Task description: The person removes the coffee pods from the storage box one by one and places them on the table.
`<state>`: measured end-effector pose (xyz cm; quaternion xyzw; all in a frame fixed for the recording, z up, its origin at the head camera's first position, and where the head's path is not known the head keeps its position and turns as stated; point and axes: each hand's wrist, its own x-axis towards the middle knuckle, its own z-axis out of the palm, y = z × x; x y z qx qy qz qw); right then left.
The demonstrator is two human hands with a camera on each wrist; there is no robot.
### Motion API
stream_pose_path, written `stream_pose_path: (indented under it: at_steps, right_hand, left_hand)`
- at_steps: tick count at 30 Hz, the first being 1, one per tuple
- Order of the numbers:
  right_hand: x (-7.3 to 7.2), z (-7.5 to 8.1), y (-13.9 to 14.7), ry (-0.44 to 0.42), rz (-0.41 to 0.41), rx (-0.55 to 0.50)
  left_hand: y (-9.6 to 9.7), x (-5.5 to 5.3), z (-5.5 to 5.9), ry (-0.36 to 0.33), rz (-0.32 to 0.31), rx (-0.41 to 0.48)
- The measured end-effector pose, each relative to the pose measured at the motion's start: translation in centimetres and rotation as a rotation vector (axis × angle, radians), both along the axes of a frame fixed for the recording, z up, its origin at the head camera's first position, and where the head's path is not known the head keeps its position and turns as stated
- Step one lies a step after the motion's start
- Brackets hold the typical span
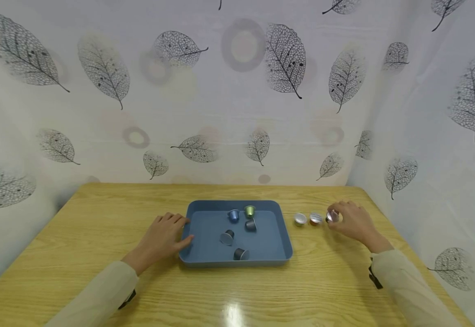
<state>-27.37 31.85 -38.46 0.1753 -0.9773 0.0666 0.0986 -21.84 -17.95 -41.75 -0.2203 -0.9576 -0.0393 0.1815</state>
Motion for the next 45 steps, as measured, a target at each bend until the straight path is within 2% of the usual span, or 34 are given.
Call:
stream_pose_path:
  at_steps: [11, 45]
  right_hand:
    - [-0.4, -1.1, 0.6, -0.013, -0.004, 0.037]
    - [-0.6, -1.7, 0.8, -0.033, 0.011, 0.041]
  left_hand:
    - [-0.1, -0.1, -0.2, -0.001, 0.002, 0.001]
    - [0.0, 0.0, -0.1, 0.005, -0.004, 0.009]
